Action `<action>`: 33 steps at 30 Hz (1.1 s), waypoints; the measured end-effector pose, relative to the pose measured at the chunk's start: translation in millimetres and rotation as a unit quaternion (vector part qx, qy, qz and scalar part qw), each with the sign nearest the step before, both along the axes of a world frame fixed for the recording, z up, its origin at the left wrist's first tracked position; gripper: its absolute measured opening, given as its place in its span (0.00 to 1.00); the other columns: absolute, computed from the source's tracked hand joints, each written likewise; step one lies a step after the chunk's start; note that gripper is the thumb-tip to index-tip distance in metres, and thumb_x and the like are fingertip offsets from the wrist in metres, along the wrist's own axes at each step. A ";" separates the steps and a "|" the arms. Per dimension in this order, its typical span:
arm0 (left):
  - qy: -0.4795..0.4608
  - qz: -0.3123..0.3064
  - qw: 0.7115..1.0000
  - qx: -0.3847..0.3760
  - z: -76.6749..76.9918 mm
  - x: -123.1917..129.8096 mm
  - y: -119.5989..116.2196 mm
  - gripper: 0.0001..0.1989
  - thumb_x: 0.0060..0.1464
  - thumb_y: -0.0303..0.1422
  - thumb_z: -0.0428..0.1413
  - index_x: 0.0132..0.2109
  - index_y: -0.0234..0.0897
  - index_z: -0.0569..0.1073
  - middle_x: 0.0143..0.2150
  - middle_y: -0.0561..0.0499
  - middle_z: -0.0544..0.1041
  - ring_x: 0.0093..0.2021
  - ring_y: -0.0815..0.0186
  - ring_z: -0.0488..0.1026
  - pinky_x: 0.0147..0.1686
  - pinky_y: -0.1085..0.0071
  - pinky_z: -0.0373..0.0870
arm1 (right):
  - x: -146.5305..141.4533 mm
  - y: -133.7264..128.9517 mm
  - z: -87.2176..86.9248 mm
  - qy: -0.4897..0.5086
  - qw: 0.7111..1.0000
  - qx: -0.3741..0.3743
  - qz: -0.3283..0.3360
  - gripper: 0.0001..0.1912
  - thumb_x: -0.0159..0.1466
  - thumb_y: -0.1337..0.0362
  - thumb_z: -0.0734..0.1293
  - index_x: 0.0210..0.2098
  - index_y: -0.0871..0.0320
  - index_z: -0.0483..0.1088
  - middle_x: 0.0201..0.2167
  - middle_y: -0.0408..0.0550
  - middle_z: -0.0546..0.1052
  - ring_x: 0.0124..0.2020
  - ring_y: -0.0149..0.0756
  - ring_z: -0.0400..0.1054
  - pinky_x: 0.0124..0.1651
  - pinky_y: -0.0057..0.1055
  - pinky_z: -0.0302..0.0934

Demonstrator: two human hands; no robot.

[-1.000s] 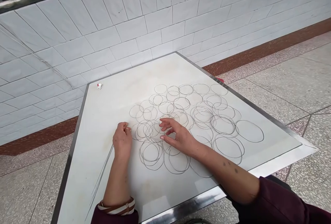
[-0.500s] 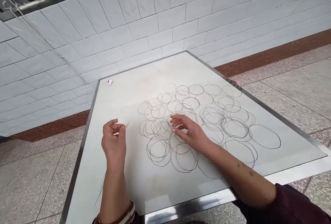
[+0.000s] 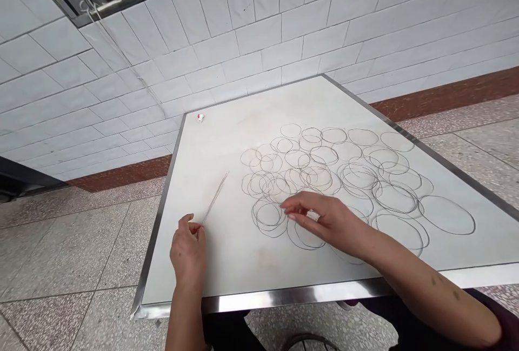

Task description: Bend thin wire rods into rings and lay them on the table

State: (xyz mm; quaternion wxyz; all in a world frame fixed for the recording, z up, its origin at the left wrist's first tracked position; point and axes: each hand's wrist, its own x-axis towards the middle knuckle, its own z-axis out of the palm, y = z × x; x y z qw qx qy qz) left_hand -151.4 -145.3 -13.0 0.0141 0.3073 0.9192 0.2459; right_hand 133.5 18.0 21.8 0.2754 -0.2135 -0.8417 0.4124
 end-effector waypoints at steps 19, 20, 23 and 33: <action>0.095 -0.040 0.995 -0.003 -19.7 -8.0 -10.0 0.21 0.60 0.23 0.46 0.58 0.29 0.69 0.41 0.39 0.77 0.48 0.51 0.73 0.47 0.55 0.70 | -23.7 -85.1 -43.0 -0.094 0.985 -0.018 0.147 0.10 0.70 0.66 0.63 0.46 0.56 0.76 0.41 0.47 0.80 0.42 0.37 0.74 0.46 0.31 0.67; 0.099 -0.041 0.994 0.001 -19.2 -7.6 -10.8 0.21 0.60 0.23 0.45 0.59 0.28 0.69 0.42 0.38 0.77 0.49 0.50 0.73 0.48 0.55 0.70 | -23.7 -86.2 -45.0 -0.093 0.985 -0.022 0.144 0.10 0.70 0.66 0.63 0.46 0.56 0.76 0.41 0.47 0.80 0.42 0.37 0.74 0.47 0.31 0.67; 0.106 -0.039 0.994 0.015 -16.9 -6.7 -13.9 0.21 0.62 0.25 0.44 0.59 0.27 0.68 0.43 0.36 0.76 0.51 0.49 0.71 0.50 0.52 0.68 | -25.8 -89.5 -52.8 -0.079 0.988 -0.032 0.126 0.10 0.69 0.66 0.63 0.45 0.56 0.77 0.40 0.48 0.80 0.41 0.38 0.74 0.45 0.32 0.68; 0.034 -0.044 0.992 0.112 -9.8 -9.2 -22.2 0.19 0.61 0.27 0.45 0.56 0.34 0.72 0.45 0.42 0.72 0.41 0.58 0.74 0.42 0.60 0.73 | -31.8 -95.8 -77.1 -0.016 0.997 -0.042 0.058 0.10 0.68 0.65 0.64 0.44 0.55 0.77 0.40 0.47 0.81 0.41 0.38 0.75 0.45 0.32 0.68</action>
